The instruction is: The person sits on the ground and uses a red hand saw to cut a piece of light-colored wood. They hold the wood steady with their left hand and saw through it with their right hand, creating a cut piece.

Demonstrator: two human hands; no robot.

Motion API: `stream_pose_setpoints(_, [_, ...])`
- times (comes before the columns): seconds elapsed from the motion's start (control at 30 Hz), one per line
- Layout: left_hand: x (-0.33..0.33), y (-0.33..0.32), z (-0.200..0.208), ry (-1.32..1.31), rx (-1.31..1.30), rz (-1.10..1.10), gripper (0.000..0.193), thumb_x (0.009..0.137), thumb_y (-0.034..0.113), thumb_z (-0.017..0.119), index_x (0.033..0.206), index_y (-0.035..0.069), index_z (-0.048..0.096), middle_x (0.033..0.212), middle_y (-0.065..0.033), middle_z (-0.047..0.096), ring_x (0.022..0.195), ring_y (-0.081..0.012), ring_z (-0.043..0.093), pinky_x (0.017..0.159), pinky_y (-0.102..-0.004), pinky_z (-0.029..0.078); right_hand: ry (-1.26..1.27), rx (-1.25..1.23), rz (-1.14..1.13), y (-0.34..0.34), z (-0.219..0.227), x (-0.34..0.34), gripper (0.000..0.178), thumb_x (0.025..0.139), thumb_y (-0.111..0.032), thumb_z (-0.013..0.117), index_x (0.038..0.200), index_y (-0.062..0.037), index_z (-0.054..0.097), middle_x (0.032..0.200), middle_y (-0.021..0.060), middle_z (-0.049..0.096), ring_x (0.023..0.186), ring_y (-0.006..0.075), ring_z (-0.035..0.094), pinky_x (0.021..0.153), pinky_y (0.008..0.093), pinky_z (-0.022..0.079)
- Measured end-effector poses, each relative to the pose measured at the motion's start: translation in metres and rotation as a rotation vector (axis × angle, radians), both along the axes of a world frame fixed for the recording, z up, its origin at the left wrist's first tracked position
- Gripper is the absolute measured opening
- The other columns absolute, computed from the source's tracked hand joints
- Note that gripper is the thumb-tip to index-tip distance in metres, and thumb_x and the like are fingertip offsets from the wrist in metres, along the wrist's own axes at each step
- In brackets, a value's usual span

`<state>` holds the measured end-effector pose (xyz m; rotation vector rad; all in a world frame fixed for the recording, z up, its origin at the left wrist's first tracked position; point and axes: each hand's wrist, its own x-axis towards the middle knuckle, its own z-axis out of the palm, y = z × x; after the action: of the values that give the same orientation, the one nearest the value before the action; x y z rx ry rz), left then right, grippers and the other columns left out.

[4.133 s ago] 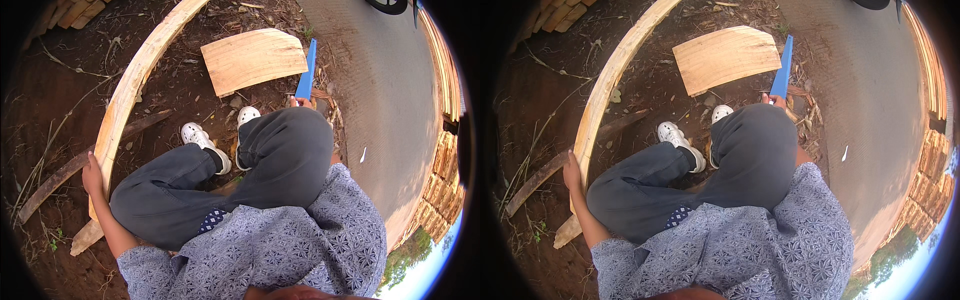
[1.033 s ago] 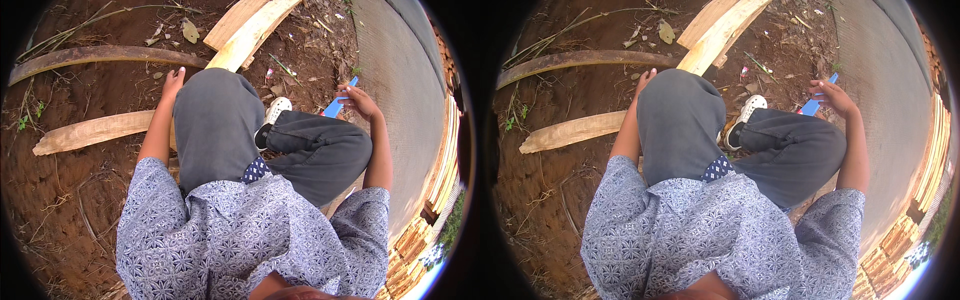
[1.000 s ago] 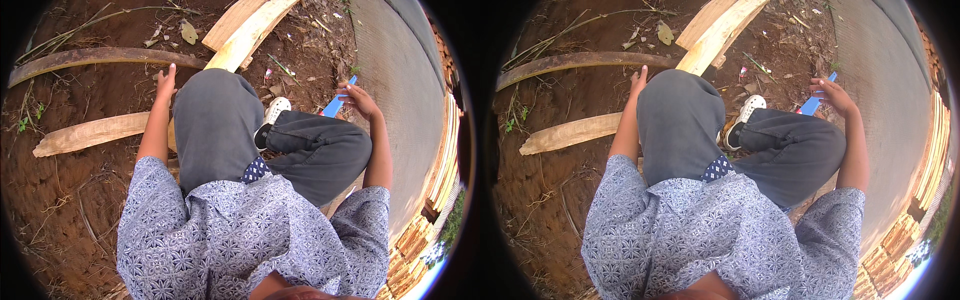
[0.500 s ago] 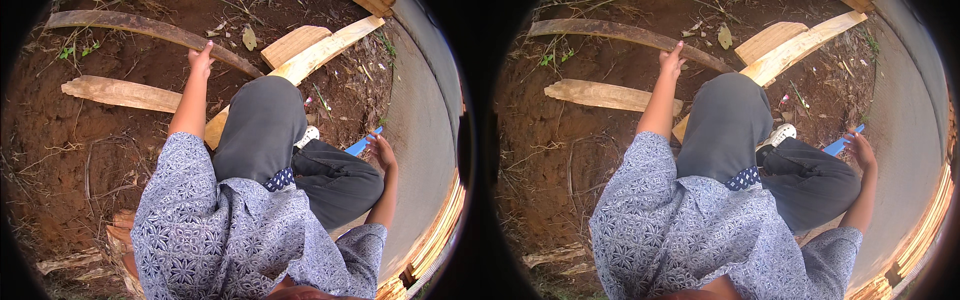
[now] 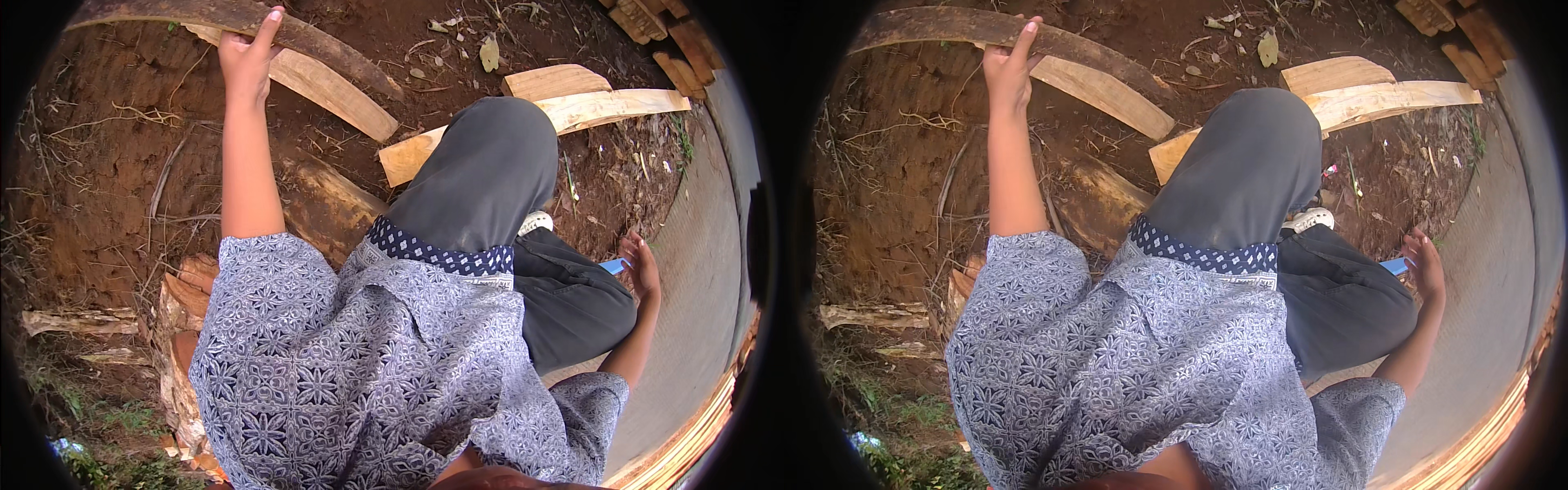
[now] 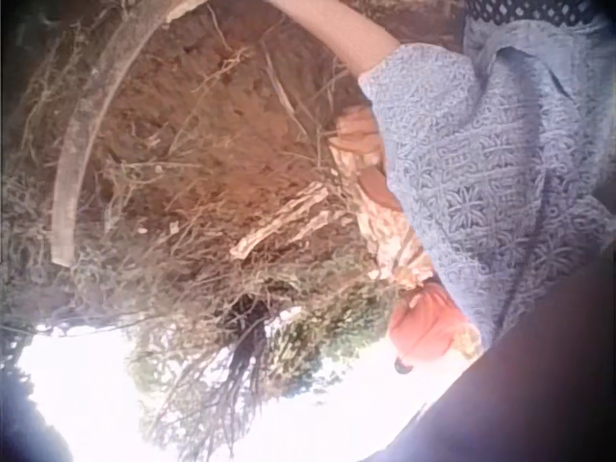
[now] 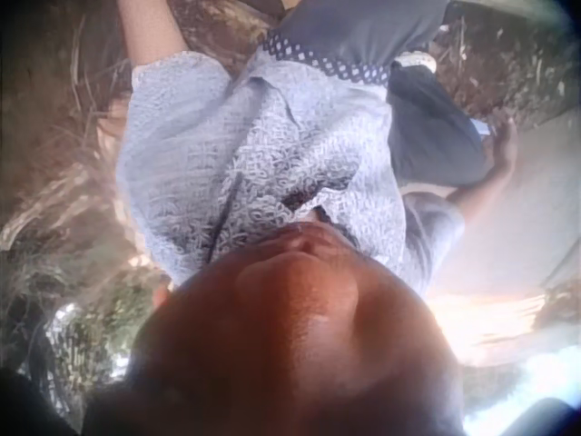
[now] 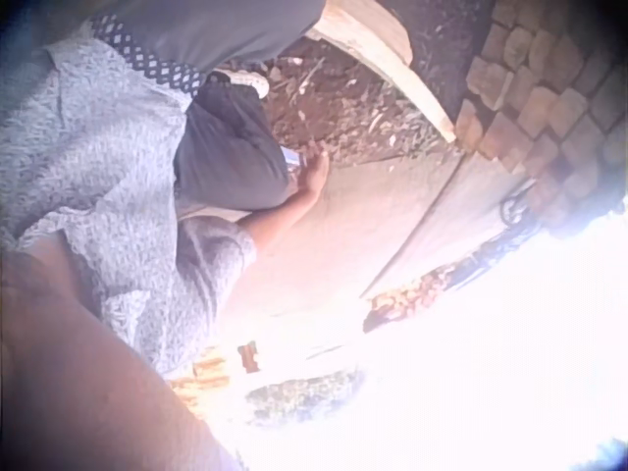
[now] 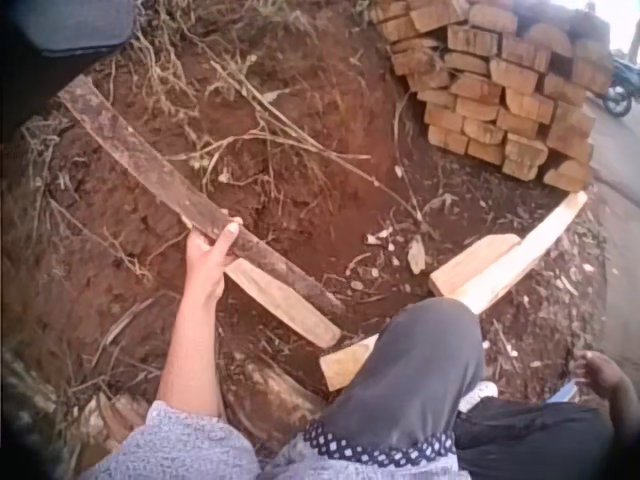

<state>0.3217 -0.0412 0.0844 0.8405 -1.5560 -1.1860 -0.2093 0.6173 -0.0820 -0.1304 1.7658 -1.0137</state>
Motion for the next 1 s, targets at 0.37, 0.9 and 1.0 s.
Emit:
stream_pose_setpoints(0.37, [0.151, 0.017, -0.053, -0.085, 0.312, 0.160, 0.054, 0.097, 0.013, 0.075, 0.143, 0.009, 0.047, 0.134, -0.0057, 0.069, 0.123, -0.0176, 0.060, 0.099, -0.0434, 0.050, 0.086, -0.015, -0.172, 0.042, -0.008, 0.002, 0.065, 0.106, -0.057, 0.046, 0.160, -0.0211, 0.040, 0.161, 0.0067, 0.045, 0.145, 0.0283, 0.045, 0.114, 0.0489, 0.036])
stream_pose_setpoints(0.9, [0.157, 0.042, -0.134, -1.251, 0.526, -0.116, 0.062, 0.101, 0.057, 0.059, 0.097, -0.003, 0.072, 0.072, -0.0085, 0.071, 0.057, -0.0169, 0.062, 0.067, -0.0384, 0.056, 0.050, 0.018, -0.974, 0.206, -0.071, 0.244, 0.042, 0.101, -0.041, 0.058, 0.134, -0.0155, 0.061, 0.136, 0.0129, 0.063, 0.119, 0.0313, 0.063, 0.097, 0.0468, 0.051])
stream_pose_setpoints(1.0, [0.086, 0.100, -0.147, -1.410, 0.012, -0.288, 0.044, 0.101, 0.044, 0.065, 0.087, 0.003, 0.074, 0.067, -0.0078, 0.068, 0.059, -0.0171, 0.063, 0.065, -0.0366, 0.053, 0.085, 0.107, -1.059, 0.242, -0.075, 0.288, 0.040, 0.100, -0.039, 0.059, 0.131, -0.0150, 0.063, 0.133, 0.0134, 0.064, 0.117, 0.0318, 0.064, 0.096, 0.0467, 0.052])
